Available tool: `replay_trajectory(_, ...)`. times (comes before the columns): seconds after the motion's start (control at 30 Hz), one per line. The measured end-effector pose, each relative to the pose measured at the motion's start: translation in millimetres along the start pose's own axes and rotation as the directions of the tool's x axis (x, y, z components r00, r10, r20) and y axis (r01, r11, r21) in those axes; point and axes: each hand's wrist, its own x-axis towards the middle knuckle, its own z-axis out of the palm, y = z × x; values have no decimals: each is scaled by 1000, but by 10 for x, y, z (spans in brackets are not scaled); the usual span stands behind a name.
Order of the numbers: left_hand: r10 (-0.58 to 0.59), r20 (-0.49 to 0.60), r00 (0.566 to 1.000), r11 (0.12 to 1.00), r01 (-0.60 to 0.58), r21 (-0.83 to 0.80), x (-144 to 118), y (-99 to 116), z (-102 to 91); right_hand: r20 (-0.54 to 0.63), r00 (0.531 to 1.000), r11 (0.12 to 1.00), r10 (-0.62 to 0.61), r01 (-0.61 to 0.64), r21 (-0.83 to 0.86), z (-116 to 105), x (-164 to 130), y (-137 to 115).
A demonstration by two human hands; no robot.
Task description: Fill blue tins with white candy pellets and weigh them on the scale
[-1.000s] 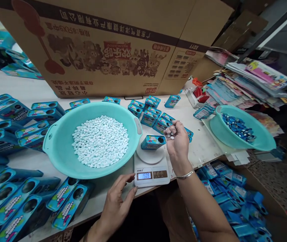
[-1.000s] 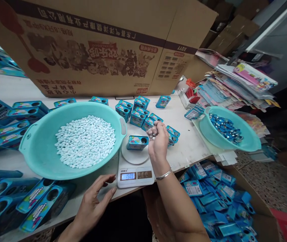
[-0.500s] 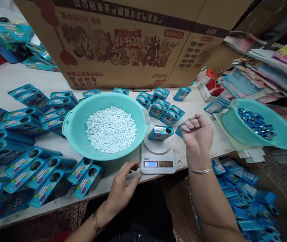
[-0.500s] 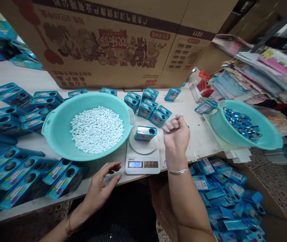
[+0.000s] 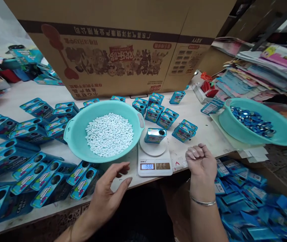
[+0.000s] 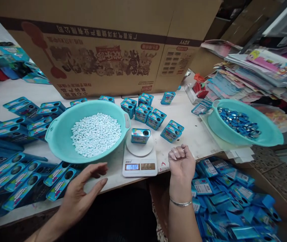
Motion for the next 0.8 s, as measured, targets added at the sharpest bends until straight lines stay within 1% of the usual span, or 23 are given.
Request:
replay_trajectory(0.07, 109, 22, 994, 989, -111, 96, 268, 141, -104, -2, 1000, 1000, 3, -3, 8, -67, 5, 28)
replay_trajectory(0.13, 230, 88, 969, 942, -244, 230, 634, 277, -100, 1, 1000, 1000, 10, -10, 22, -88, 11, 72)
replay_trajectory(0.2, 279, 256, 926, 856, -360, 369, 1031, 370, 32, 7, 1000, 999, 24, -24, 36, -86, 12, 115)
replay_trajectory(0.23, 257, 347, 902, 816, -395, 423, 1213, 388, 136, 13, 999, 998, 33, -33, 45, -88, 10, 127)
replay_trajectory(0.3, 180, 474, 862, 742, -435, 510, 1500, 367, 372, 19, 999, 996, 44, -46, 71, -121, 0, 112)
replay_trajectory(0.37, 112, 559, 822, 676, -475, 563, 1659, 297, 575, 16, 999, 995, 34, -36, 96, -210, -10, 38)
replay_trajectory(0.4, 90, 590, 802, 650, -496, 575, 1699, 264, 641, 8, 1000, 994, 20, -21, 104, -276, -15, -18)
replay_trajectory(0.47, 80, 627, 775, 622, -530, 576, 1757, 243, 686, -28, 999, 993, -18, 21, 120, -441, -21, -148)
replay_trajectory(0.53, 118, 626, 771, 612, -553, 565, 1872, 319, 643, -86, 995, 987, -53, 65, 147, -626, -20, -271)
replay_trajectory(0.6, 194, 594, 781, 596, -575, 561, 2110, 494, 589, -146, 986, 978, -78, 104, 179, -806, -2, -353)
replay_trajectory(0.67, 269, 558, 785, 576, -595, 560, 2473, 725, 614, -182, 978, 969, -99, 136, 208, -965, 43, -384)
replay_trajectory(0.73, 316, 544, 777, 563, -615, 552, 2910, 937, 773, -195, 974, 961, -116, 159, 226, -1104, 121, -376)
replay_trajectory(0.8, 314, 553, 772, 547, -623, 559, 3354, 1056, 1071, -197, 973, 959, -121, 166, 231, -1241, 227, -353)
